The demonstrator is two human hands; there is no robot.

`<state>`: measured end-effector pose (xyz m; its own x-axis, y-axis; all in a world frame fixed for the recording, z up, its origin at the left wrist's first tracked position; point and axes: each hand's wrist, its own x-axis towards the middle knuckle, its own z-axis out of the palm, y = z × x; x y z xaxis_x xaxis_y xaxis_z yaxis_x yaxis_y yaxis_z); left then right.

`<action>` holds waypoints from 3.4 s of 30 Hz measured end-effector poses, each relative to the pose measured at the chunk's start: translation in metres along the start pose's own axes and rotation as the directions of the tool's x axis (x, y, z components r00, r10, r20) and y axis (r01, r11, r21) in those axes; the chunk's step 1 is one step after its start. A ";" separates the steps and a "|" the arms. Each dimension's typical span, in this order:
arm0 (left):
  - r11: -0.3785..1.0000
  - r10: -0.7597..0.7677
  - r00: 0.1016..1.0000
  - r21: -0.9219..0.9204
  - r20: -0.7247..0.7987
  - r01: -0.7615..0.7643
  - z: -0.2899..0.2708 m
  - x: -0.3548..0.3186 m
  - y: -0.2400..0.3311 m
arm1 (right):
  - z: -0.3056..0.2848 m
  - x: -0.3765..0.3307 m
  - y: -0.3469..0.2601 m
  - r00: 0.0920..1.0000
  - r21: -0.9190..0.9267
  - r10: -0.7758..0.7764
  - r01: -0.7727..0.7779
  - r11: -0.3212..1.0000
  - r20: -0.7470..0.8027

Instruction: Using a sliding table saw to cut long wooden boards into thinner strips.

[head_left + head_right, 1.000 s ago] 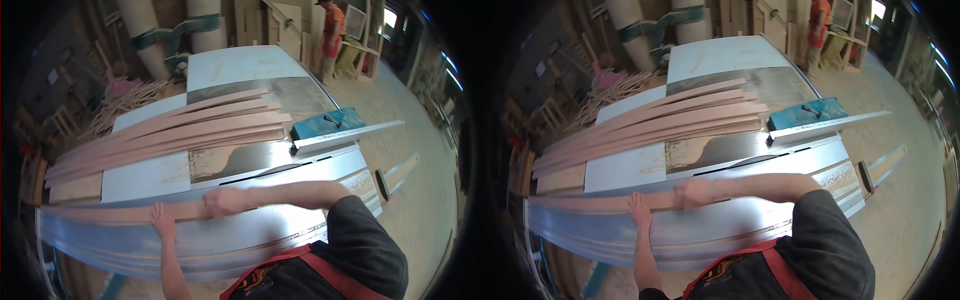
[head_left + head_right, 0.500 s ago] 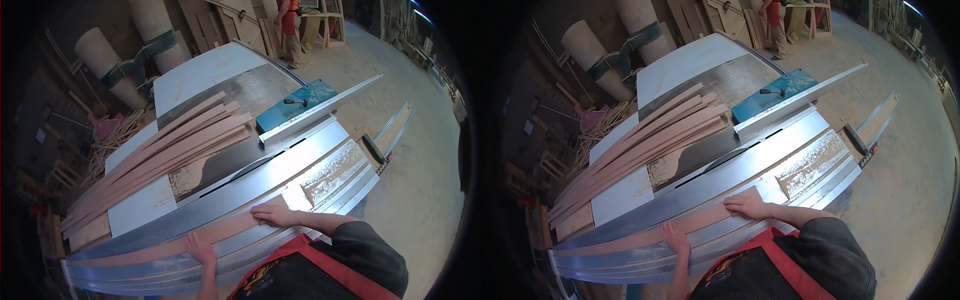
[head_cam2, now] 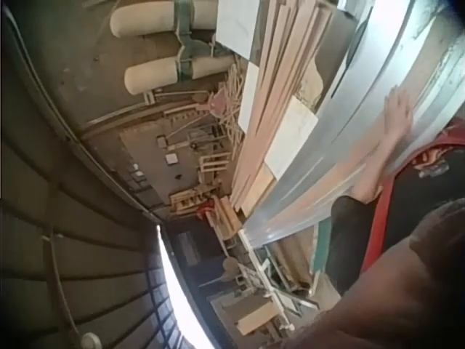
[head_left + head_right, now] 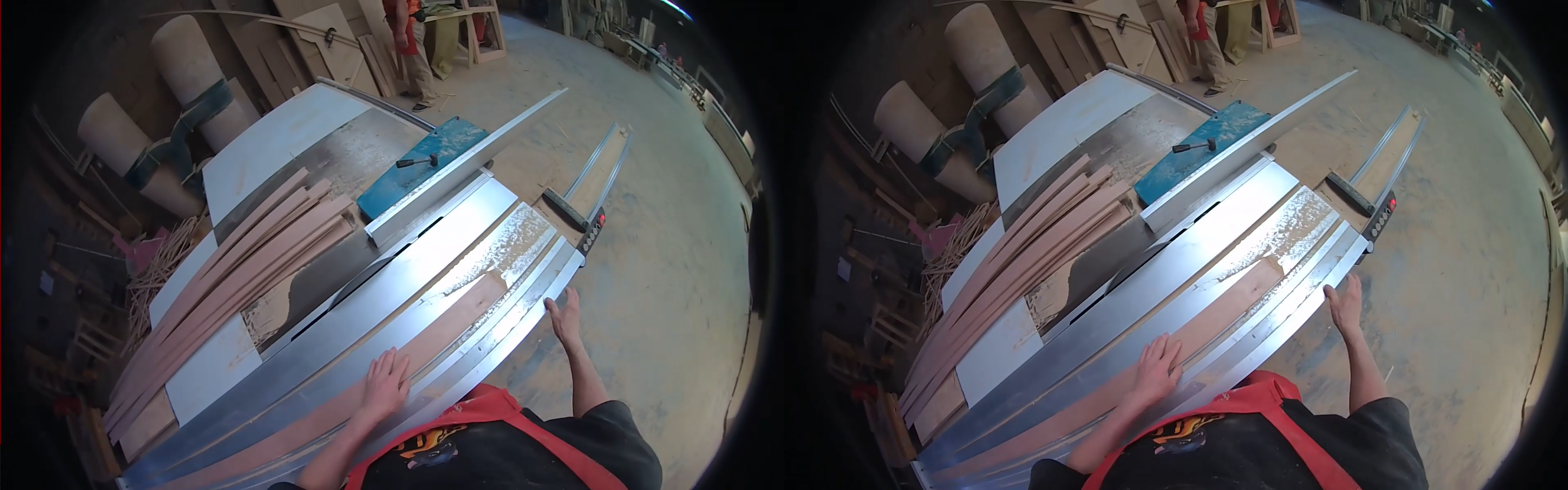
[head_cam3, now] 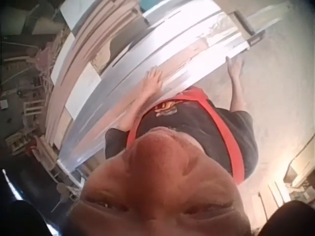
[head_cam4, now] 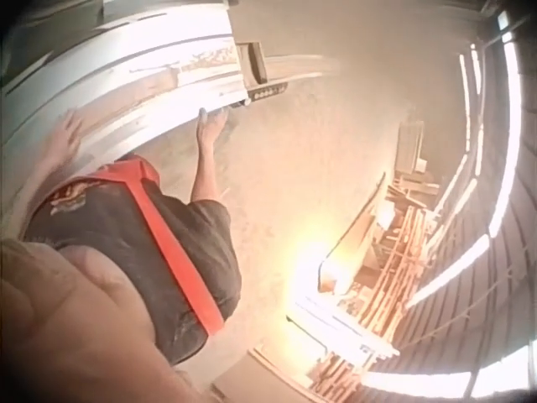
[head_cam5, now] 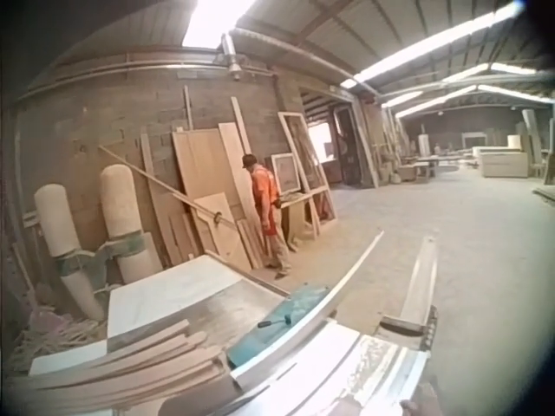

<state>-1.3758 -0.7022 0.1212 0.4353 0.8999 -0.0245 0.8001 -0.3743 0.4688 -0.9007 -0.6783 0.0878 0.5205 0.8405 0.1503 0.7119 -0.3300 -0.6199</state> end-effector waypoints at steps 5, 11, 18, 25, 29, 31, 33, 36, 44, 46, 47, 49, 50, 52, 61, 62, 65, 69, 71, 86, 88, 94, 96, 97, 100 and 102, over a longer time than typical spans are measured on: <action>0.956 0.290 0.952 -0.010 -0.100 -0.292 0.010 0.009 -0.030 | 0.056 -0.009 0.003 0.909 0.359 0.405 -0.413 0.837 0.101; 0.958 0.276 0.955 0.105 -0.104 -0.266 0.024 0.028 -0.025 | 0.098 0.013 -0.013 0.832 0.519 0.493 -0.314 0.795 -0.253; 0.952 0.295 0.955 0.080 0.029 -0.296 0.015 0.074 0.002 | 0.096 0.046 0.003 0.821 0.508 0.509 -0.333 0.794 -0.257; 0.870 0.447 0.884 0.164 0.134 -0.465 0.053 0.087 -0.019 | 0.106 0.071 0.016 0.813 0.461 0.535 -0.393 0.795 -0.230; 0.840 0.482 0.857 0.183 0.180 -0.511 0.057 0.091 -0.022 | 0.110 0.071 0.023 0.814 0.489 0.534 -0.379 0.786 -0.229; 0.771 0.529 0.823 0.286 0.208 -0.569 0.068 0.093 -0.031 | 0.111 0.075 0.027 0.811 0.503 0.538 -0.374 0.779 -0.230; 0.805 0.508 0.844 0.253 0.173 -0.536 0.079 0.101 -0.023 | 0.108 0.084 0.037 0.814 0.497 0.536 -0.377 0.781 -0.224; 0.867 0.448 0.888 0.193 0.100 -0.459 0.090 0.128 0.011 | 0.100 0.112 0.058 0.810 0.507 0.542 -0.378 0.775 -0.225; 0.924 0.345 0.930 0.128 0.128 -0.361 0.144 0.231 0.142 | 0.064 0.226 0.184 0.799 0.530 0.549 -0.364 0.766 -0.246; 0.934 0.320 0.940 0.126 0.116 -0.334 0.170 0.251 0.170 | 0.053 0.255 0.216 0.813 0.512 0.539 -0.374 0.773 -0.221; 0.938 0.310 0.944 0.125 0.115 -0.323 0.185 0.262 0.189 | 0.049 0.267 0.236 0.811 0.514 0.543 -0.378 0.770 -0.217; 0.941 0.287 0.948 0.143 0.136 -0.305 0.202 0.286 0.231 | 0.042 0.293 0.273 0.799 0.533 0.548 -0.360 0.766 -0.248; 0.944 0.266 0.952 0.159 0.152 -0.289 0.206 0.301 0.255 | 0.038 0.307 0.293 0.792 0.540 0.551 -0.352 0.765 -0.264; 0.947 0.236 0.958 0.182 0.162 -0.264 0.224 0.335 0.285 | 0.034 0.345 0.320 0.794 0.550 0.545 -0.339 0.764 -0.269; 0.984 0.054 0.987 0.158 0.153 -0.079 0.286 0.504 0.403 | 0.011 0.513 0.431 0.783 0.577 0.538 -0.294 0.762 -0.312; 0.985 0.061 0.984 0.151 0.168 -0.087 0.289 0.522 0.415 | 0.006 0.532 0.442 0.788 0.593 0.539 -0.290 0.751 -0.298; 0.985 0.052 0.984 0.152 0.170 -0.078 0.302 0.569 0.439 | -0.005 0.584 0.462 0.798 0.562 0.543 -0.333 0.757 -0.260; 0.985 0.047 0.985 0.154 0.164 -0.073 0.310 0.640 0.470 | -0.015 0.659 0.487 0.827 0.535 0.494 -0.298 0.791 -0.269; 0.990 0.048 0.985 0.124 0.165 -0.069 0.310 0.680 0.484 | -0.021 0.698 0.498 0.851 0.527 0.448 -0.257 0.810 -0.273; 0.971 0.205 0.978 0.112 0.046 -0.209 0.397 0.973 0.619 | -0.110 1.006 0.634 0.845 0.506 0.478 -0.311 0.804 -0.241; 0.969 0.211 0.977 0.122 0.034 -0.213 0.414 1.016 0.648 | -0.120 1.055 0.659 0.846 0.514 0.465 -0.286 0.809 -0.260; 0.968 0.183 0.982 0.163 0.044 -0.188 0.455 1.136 0.747 | -0.151 1.189 0.740 0.859 0.551 0.456 -0.270 0.790 -0.233; 0.972 0.154 0.988 0.173 0.032 -0.157 0.470 1.176 0.787 | -0.164 1.235 0.773 0.870 0.540 0.440 -0.266 0.798 -0.221; 0.972 0.173 0.985 0.158 0.020 -0.174 0.477 1.202 0.804 | -0.172 1.259 0.787 0.870 0.529 0.439 -0.270 0.805 -0.223; 0.974 0.185 0.983 0.139 -0.022 -0.180 0.485 1.277 0.844 | -0.189 1.331 0.826 0.895 0.531 0.391 -0.230 0.815 -0.214; 0.963 0.233 0.968 0.164 -0.095 -0.216 0.507 1.319 0.856 | -0.201 1.376 0.851 0.916 0.549 0.334 -0.165 0.819 -0.224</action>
<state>0.0926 0.0507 0.0424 0.5686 0.8050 0.1696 0.7440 -0.5911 0.3115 0.5161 0.1104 -0.0778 0.8200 0.5630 0.1027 0.2383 -0.1728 -0.9557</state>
